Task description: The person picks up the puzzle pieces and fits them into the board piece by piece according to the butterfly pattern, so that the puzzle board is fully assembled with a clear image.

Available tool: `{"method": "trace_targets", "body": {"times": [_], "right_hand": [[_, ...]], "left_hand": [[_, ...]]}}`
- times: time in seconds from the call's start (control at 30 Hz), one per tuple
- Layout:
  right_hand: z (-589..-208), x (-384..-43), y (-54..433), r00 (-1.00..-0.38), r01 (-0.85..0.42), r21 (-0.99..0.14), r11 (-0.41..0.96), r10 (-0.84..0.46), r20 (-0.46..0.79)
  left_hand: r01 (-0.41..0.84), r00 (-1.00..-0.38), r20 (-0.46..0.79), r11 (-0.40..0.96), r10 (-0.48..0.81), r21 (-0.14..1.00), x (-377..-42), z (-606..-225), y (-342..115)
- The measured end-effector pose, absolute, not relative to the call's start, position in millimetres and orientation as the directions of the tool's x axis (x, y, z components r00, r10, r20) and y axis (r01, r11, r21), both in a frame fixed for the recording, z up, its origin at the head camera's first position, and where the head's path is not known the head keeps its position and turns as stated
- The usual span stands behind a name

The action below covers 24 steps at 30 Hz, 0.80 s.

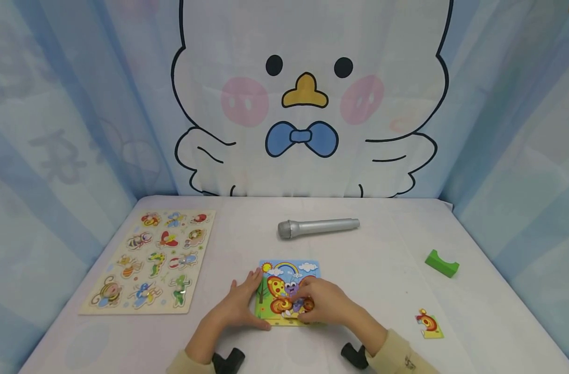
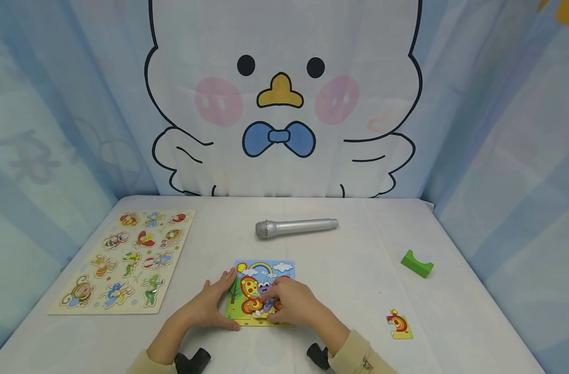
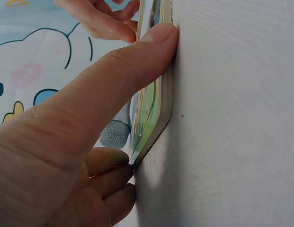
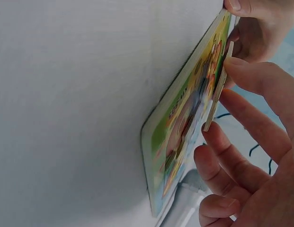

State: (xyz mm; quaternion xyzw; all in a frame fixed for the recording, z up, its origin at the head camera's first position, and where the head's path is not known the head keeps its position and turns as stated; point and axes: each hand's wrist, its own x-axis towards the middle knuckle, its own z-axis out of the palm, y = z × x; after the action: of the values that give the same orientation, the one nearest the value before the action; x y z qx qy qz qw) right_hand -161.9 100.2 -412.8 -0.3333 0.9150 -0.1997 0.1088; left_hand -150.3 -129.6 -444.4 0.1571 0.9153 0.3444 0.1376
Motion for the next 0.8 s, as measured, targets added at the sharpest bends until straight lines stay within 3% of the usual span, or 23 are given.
{"method": "trace_targets", "body": {"times": [0.8], "right_hand": [[-414,-159,85,-0.776,-0.563,-0.335,0.755,-0.623,-0.101]], "left_hand": [[0.167,-0.911,-0.171,0.714,0.376,0.680,-151,-444,-130]]}}
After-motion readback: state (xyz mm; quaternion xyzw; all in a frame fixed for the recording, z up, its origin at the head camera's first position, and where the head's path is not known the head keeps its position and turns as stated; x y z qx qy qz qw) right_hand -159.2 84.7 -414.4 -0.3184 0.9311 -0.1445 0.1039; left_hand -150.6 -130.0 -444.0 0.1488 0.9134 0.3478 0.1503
